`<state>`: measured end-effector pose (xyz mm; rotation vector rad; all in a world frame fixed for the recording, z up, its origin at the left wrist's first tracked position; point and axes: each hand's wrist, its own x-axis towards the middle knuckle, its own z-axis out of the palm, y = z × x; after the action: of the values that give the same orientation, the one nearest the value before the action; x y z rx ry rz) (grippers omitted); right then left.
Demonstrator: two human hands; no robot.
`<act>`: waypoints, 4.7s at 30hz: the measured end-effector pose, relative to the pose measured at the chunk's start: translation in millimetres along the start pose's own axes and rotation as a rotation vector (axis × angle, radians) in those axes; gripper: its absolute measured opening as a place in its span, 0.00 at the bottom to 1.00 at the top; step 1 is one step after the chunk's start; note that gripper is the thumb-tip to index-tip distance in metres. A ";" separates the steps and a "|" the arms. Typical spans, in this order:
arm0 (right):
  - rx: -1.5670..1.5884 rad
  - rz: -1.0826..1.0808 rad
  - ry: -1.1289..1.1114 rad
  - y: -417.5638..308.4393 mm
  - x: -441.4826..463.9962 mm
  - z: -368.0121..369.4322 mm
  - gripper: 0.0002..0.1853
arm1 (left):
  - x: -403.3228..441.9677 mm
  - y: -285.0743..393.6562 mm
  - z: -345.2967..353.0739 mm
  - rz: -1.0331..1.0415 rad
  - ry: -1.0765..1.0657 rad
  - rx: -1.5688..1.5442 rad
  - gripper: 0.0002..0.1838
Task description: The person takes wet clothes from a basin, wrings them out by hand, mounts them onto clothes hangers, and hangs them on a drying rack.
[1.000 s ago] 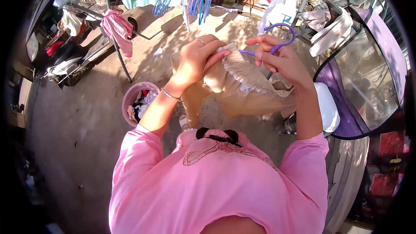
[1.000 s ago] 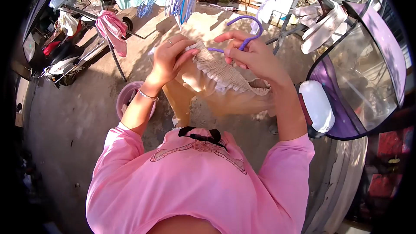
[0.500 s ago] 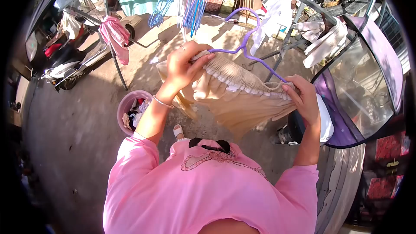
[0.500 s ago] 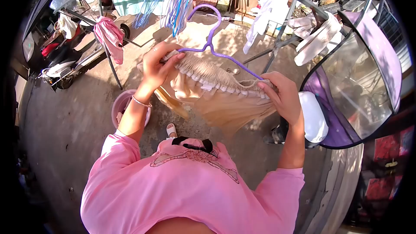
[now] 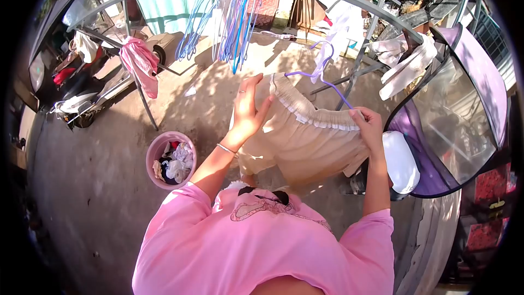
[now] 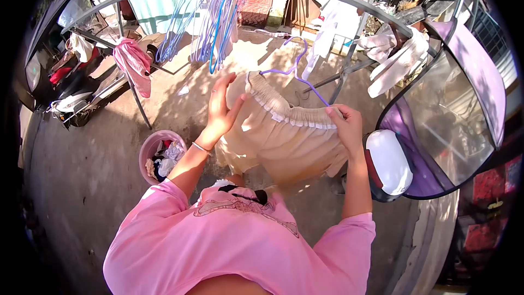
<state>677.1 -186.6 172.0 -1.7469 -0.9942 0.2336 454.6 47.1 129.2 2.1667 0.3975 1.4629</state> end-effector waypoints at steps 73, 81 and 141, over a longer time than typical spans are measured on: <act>0.262 0.023 0.682 283.1 597.8 -106.1 0.19 | 391.0 -246.9 445.7 -0.167 -0.247 0.072 0.20; 0.033 -0.036 0.603 292.7 583.8 -121.0 0.20 | 394.8 -217.1 465.8 -0.190 -0.249 0.078 0.19; 1.868 -1.653 -0.801 -347.0 104.1 161.5 0.32 | 52.2 358.2 -219.6 0.559 0.156 0.998 0.31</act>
<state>473.1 31.2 433.2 1.0746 -1.5040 0.4798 260.1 -175.2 432.6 3.1278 0.7351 2.0203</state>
